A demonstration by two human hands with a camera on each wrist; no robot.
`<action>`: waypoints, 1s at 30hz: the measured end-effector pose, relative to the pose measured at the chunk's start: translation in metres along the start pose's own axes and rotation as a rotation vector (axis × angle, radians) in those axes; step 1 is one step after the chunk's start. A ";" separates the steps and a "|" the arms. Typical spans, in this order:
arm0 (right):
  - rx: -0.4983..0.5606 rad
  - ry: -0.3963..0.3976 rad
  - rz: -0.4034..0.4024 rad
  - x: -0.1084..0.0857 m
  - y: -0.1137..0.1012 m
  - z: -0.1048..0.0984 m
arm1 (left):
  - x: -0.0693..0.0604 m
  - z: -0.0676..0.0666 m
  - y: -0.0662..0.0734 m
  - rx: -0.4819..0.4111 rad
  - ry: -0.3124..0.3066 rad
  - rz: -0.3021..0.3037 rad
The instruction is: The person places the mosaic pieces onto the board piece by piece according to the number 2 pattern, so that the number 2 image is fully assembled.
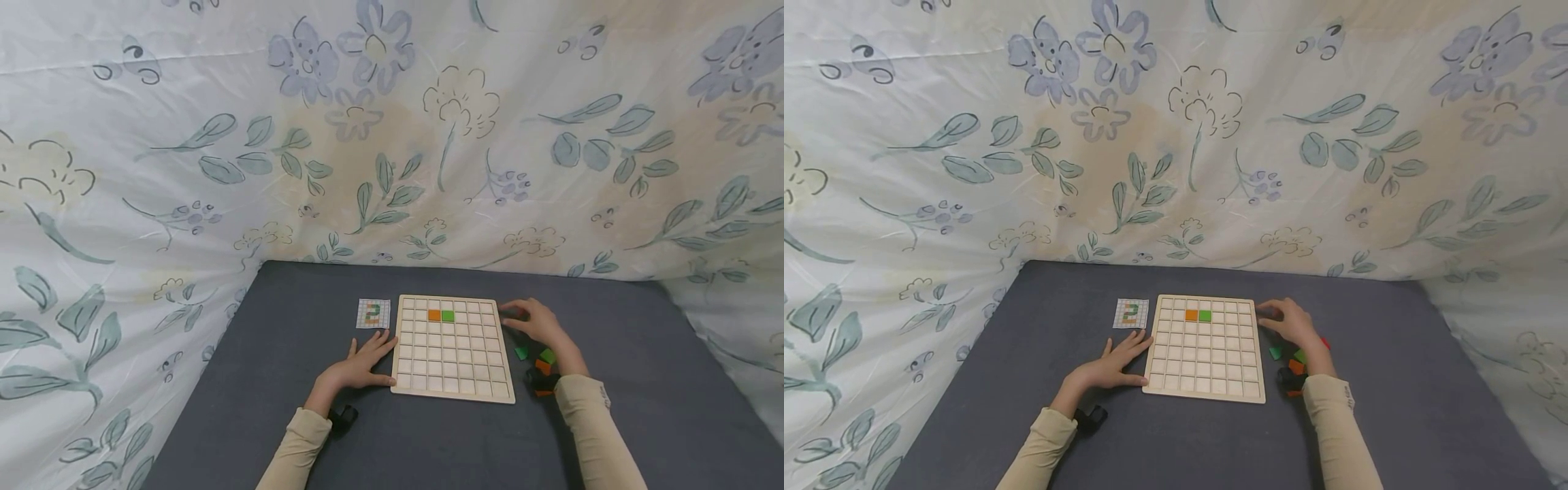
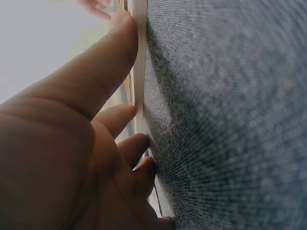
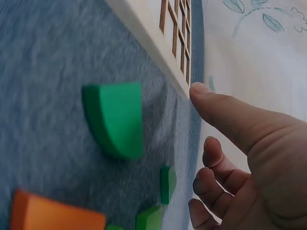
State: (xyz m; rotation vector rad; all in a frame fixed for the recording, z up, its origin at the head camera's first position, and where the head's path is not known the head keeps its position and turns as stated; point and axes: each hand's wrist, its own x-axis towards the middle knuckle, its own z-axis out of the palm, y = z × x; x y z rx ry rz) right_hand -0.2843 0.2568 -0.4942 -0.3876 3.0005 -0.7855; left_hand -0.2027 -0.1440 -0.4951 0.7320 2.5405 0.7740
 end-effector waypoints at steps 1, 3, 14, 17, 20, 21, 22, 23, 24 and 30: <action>-0.002 0.003 0.003 -0.001 0.002 0.000 | 0.000 0.000 0.000 0.001 0.000 0.001; 0.000 0.009 0.002 -0.003 0.004 -0.001 | 0.000 -0.001 0.001 0.003 0.001 0.003; -0.008 -0.005 0.018 -0.012 0.018 -0.014 | 0.000 0.001 -0.001 0.006 0.002 -0.007; -0.002 -0.008 0.025 -0.014 0.021 -0.016 | 0.000 0.001 -0.001 -0.003 0.002 -0.013; -0.002 -0.001 0.031 -0.015 0.025 -0.018 | 0.001 0.001 -0.002 -0.005 0.003 -0.012; -0.002 0.000 0.031 -0.016 0.025 -0.018 | 0.001 0.001 -0.002 -0.002 0.003 -0.011; -0.002 0.000 0.034 -0.016 0.026 -0.018 | 0.001 0.002 -0.002 0.002 0.004 -0.010; -0.003 0.001 0.037 -0.016 0.027 -0.018 | 0.001 0.002 -0.003 0.004 0.004 -0.008; -0.004 0.001 0.040 -0.016 0.028 -0.019 | 0.001 0.002 -0.003 0.007 0.004 -0.007; -0.013 -0.013 0.050 -0.017 0.034 -0.019 | 0.001 0.002 -0.003 0.004 0.003 -0.008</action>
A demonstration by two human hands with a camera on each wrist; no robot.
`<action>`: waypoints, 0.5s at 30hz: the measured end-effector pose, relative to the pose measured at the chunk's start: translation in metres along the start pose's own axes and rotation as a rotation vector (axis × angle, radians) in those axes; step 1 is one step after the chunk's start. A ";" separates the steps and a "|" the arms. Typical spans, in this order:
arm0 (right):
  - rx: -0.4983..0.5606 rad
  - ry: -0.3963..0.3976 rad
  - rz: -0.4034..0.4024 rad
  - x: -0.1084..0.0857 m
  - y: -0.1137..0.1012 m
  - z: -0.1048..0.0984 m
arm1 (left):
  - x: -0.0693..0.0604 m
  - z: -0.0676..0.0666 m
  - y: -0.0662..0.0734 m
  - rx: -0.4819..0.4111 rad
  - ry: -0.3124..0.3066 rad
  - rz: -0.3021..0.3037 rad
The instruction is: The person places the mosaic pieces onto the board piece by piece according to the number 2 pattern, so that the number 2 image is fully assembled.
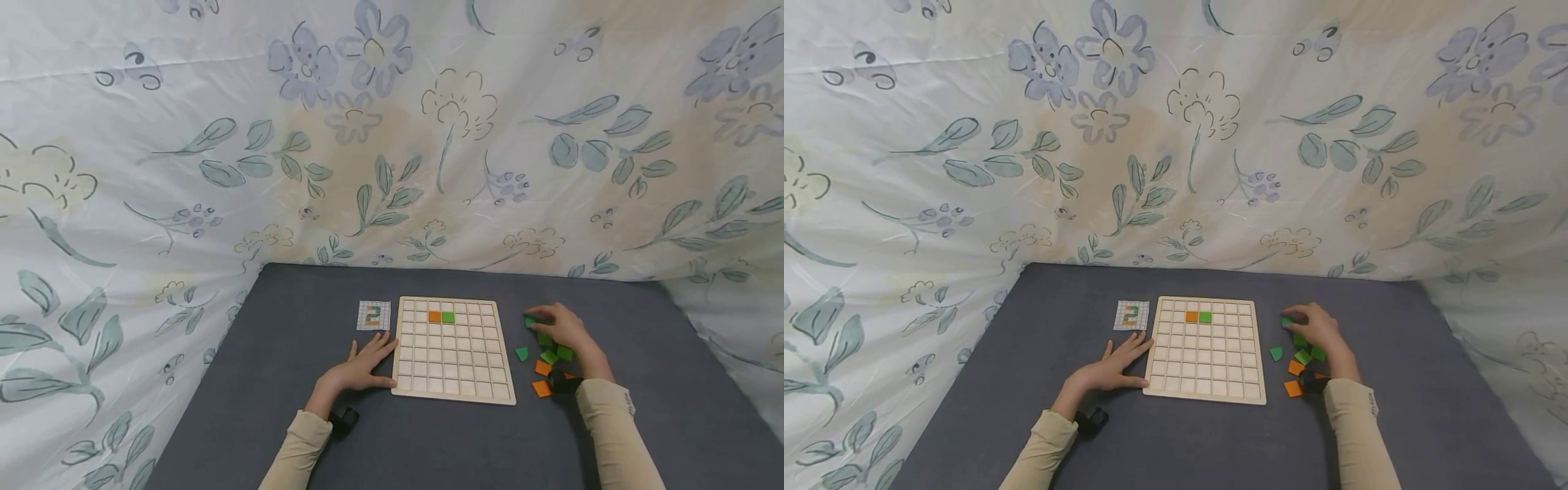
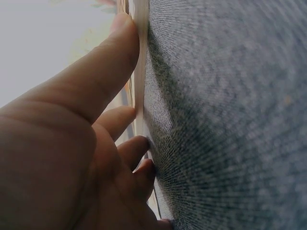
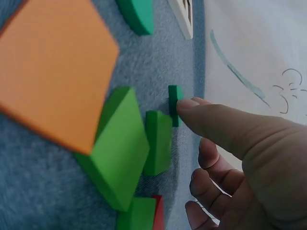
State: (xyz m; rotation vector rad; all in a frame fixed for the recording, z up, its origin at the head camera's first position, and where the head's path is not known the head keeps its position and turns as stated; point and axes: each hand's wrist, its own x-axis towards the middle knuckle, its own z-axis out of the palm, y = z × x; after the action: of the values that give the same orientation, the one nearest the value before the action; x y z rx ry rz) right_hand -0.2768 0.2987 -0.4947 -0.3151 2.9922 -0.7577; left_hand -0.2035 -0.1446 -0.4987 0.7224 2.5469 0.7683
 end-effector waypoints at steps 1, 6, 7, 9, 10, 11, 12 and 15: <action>-0.003 -0.002 -0.001 0.000 0.001 0.000 | 0.000 0.000 0.000 -0.001 -0.001 0.000; -0.010 -0.014 -0.003 0.000 0.005 0.000 | 0.000 -0.001 0.000 -0.003 -0.001 0.000; -0.009 -0.017 -0.001 0.000 0.006 0.000 | 0.000 -0.001 0.000 -0.002 -0.001 0.000; -0.006 -0.018 -0.001 0.000 0.007 0.001 | 0.000 -0.001 0.000 0.001 -0.001 0.000; -0.005 -0.018 -0.002 0.000 0.008 0.001 | 0.000 0.000 0.000 0.003 0.000 0.000; -0.005 -0.018 -0.003 0.001 0.008 0.001 | 0.000 0.000 0.000 0.005 0.001 0.000; -0.003 -0.018 -0.005 0.001 0.009 0.001 | 0.000 0.000 0.000 0.005 0.001 0.000; 0.000 -0.014 -0.005 0.001 0.009 0.000 | 0.000 0.000 0.000 0.004 0.002 0.003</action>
State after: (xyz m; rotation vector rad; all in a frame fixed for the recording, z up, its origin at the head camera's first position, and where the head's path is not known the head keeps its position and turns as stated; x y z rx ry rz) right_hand -0.2793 0.3063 -0.4994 -0.3261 2.9788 -0.7532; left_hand -0.2038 -0.1449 -0.4988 0.7272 2.5504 0.7651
